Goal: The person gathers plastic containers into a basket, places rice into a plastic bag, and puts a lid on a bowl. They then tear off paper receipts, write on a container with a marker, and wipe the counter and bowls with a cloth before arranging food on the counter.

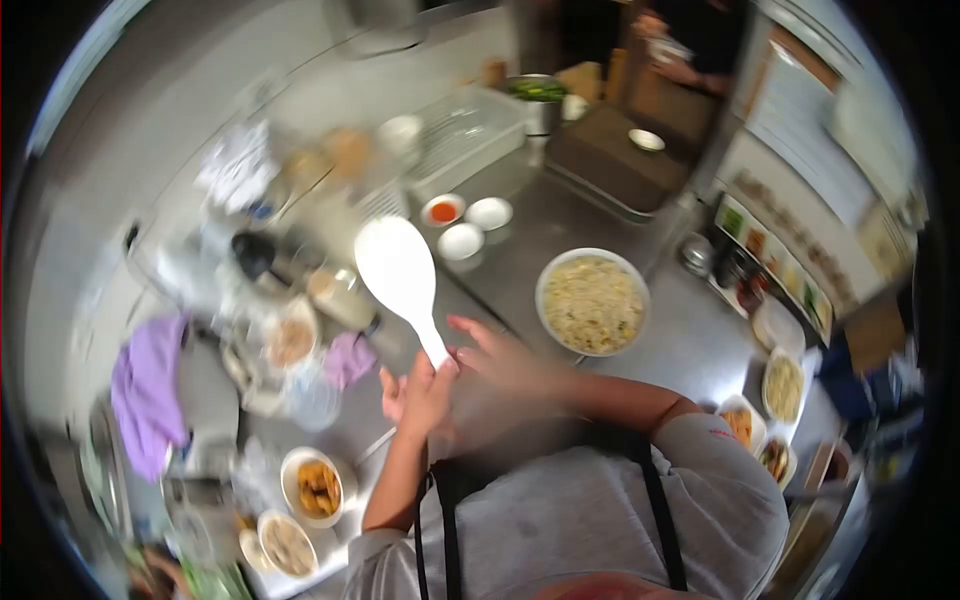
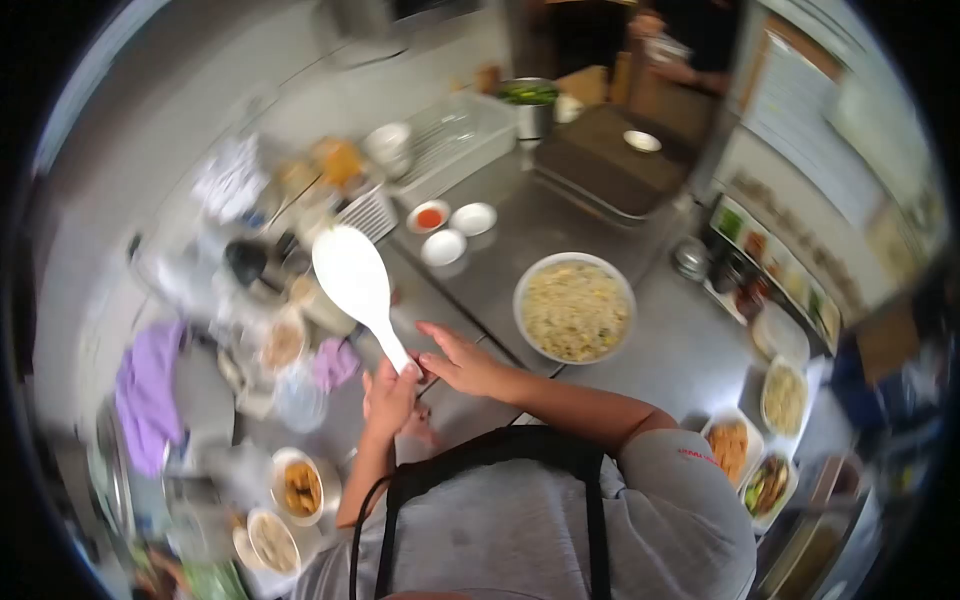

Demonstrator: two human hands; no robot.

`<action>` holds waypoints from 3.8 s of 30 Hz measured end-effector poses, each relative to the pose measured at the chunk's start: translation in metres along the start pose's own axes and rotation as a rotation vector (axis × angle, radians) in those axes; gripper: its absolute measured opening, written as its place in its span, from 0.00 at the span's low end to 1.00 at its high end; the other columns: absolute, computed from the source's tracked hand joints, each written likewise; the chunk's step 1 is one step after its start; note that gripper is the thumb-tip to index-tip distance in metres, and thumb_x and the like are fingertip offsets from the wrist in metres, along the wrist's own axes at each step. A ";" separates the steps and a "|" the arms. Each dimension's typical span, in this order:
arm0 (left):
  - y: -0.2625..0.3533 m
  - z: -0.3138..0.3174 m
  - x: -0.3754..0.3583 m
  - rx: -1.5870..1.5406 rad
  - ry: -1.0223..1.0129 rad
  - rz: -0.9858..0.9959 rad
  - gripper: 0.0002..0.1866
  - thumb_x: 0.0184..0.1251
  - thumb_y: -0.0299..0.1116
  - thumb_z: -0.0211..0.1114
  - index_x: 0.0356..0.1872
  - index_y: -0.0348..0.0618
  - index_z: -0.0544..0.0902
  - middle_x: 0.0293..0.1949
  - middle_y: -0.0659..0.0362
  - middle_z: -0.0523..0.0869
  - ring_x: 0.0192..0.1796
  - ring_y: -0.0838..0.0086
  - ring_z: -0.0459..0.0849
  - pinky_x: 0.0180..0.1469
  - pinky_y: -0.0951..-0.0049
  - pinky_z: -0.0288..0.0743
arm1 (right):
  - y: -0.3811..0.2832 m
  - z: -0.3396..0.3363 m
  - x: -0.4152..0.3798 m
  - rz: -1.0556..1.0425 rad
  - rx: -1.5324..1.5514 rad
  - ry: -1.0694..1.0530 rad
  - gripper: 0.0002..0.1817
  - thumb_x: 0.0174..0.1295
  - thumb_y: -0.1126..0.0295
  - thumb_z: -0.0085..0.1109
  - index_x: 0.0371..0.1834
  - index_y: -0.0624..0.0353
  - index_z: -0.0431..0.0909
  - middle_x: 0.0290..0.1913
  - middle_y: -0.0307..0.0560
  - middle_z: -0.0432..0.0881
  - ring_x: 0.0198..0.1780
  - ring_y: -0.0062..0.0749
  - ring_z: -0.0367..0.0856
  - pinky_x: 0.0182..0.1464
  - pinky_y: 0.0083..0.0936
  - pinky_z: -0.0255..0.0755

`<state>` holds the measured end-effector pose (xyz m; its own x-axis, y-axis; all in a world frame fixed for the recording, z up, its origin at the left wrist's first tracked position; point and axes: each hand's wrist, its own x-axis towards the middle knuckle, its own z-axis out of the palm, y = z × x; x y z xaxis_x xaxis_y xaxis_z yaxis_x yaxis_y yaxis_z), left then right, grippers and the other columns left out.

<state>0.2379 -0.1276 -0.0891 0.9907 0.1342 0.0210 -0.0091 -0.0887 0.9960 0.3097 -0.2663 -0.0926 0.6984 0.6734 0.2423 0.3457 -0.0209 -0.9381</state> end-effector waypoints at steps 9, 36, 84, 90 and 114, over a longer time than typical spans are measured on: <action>0.043 -0.091 -0.116 0.125 0.839 0.113 0.11 0.62 0.32 0.44 0.43 0.38 0.63 0.26 0.59 0.72 0.26 0.78 0.74 0.27 0.81 0.69 | 0.087 0.095 -0.009 -0.425 -0.744 -0.480 0.25 0.48 0.60 0.52 0.52 0.49 0.66 0.58 0.50 0.60 0.59 0.46 0.56 0.59 0.43 0.46; 0.032 -0.572 -0.217 1.391 1.146 -1.188 0.20 0.47 0.44 0.57 0.36 0.38 0.76 0.36 0.49 0.78 0.39 0.58 0.76 0.44 0.64 0.68 | 0.107 0.093 -0.019 -0.125 -0.423 -0.160 0.16 0.43 0.70 0.54 0.38 0.60 0.67 0.35 0.44 0.71 0.40 0.32 0.70 0.41 0.27 0.63; -0.090 0.164 0.193 0.104 -0.073 -0.136 0.20 0.61 0.42 0.47 0.46 0.35 0.72 0.43 0.49 0.76 0.46 0.65 0.74 0.49 0.73 0.65 | 0.131 -0.261 -0.158 0.394 -0.377 1.082 0.12 0.50 0.63 0.55 0.24 0.61 0.70 0.18 0.40 0.71 0.20 0.23 0.67 0.24 0.20 0.63; -0.104 0.172 0.206 0.208 -0.257 -0.058 0.18 0.62 0.39 0.46 0.46 0.39 0.73 0.42 0.49 0.77 0.46 0.66 0.75 0.49 0.74 0.64 | 0.125 -0.261 -0.104 0.608 -0.140 1.026 0.09 0.49 0.72 0.52 0.33 0.63 0.72 0.28 0.42 0.75 0.32 0.23 0.72 0.35 0.18 0.66; -0.117 0.172 0.202 0.381 -0.213 0.045 0.13 0.58 0.34 0.48 0.36 0.36 0.76 0.29 0.48 0.79 0.34 0.64 0.78 0.39 0.71 0.69 | 0.170 -0.272 -0.028 0.350 -0.057 -0.030 0.24 0.48 0.48 0.52 0.38 0.57 0.77 0.36 0.44 0.78 0.39 0.31 0.74 0.41 0.27 0.66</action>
<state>0.4623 -0.2599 -0.2167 0.9967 -0.0813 0.0056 -0.0419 -0.4527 0.8907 0.5193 -0.4899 -0.1920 0.7621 0.6396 -0.1001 0.1231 -0.2950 -0.9475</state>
